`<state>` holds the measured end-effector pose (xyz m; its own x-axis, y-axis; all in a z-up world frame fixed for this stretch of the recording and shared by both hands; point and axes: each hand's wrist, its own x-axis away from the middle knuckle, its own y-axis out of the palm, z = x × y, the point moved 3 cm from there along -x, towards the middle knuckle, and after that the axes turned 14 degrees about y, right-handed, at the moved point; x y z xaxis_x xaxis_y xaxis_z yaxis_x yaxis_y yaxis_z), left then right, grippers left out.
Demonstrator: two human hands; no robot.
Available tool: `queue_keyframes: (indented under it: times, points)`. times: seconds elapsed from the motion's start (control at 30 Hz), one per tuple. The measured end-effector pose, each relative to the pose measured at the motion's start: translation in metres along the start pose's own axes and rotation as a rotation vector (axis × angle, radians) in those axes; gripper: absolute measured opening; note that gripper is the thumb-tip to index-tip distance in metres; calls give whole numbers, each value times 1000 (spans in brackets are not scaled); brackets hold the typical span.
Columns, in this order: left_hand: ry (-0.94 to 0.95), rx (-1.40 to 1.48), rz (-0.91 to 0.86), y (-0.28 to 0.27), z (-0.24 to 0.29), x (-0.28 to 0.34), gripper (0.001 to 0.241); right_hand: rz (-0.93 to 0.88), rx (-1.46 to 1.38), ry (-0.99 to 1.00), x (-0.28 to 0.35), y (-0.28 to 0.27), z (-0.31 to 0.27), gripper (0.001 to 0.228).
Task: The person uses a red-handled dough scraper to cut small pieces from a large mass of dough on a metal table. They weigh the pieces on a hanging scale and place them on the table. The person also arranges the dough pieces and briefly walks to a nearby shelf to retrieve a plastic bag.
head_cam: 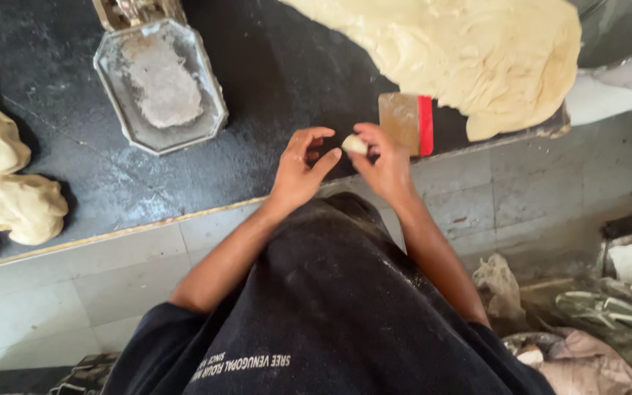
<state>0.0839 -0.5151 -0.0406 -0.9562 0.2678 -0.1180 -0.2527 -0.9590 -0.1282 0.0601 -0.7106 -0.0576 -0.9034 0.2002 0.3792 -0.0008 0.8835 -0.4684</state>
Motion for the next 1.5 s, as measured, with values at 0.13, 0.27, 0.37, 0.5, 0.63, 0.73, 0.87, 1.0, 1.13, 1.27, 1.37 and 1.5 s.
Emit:
queue_keyframes:
  times: [0.13,0.27,0.37,0.5,0.63,0.73,0.87,1.0,1.13,1.27,1.37,1.5]
  points:
    - [-142,545,-88,8,-4,-5,49,-169,132,-352,6,-12,-53,43]
    - [-83,543,219,9,-11,-10,28,-114,179,-643,-4,-22,-88,34]
    - [-169,562,378,18,-14,-2,17,-271,128,-741,-9,-23,-95,42]
    - [-205,527,433,29,-13,6,13,-406,131,-676,-25,-21,-84,32]
    - [-180,505,516,36,-14,19,13,-526,63,-671,-39,-19,-70,26]
    - [-172,532,586,41,-14,28,15,-688,-70,-522,-40,-14,-72,27]
    - [-179,516,659,36,-14,32,14,-786,-74,-513,-37,-4,-91,32]
    - [-186,526,741,28,-12,33,15,-655,76,-575,-39,7,-95,26]
    - [-93,604,715,17,-8,34,13,-849,-150,-480,-49,14,-87,18]
    - [-61,634,655,6,-15,33,12,-931,-209,-434,-58,17,-84,15]
    - [-41,623,596,-3,-23,31,15,-921,-163,-377,-59,24,-83,14]
    - [3,654,442,-9,-27,35,17,-1063,-144,-184,-52,24,-87,13]
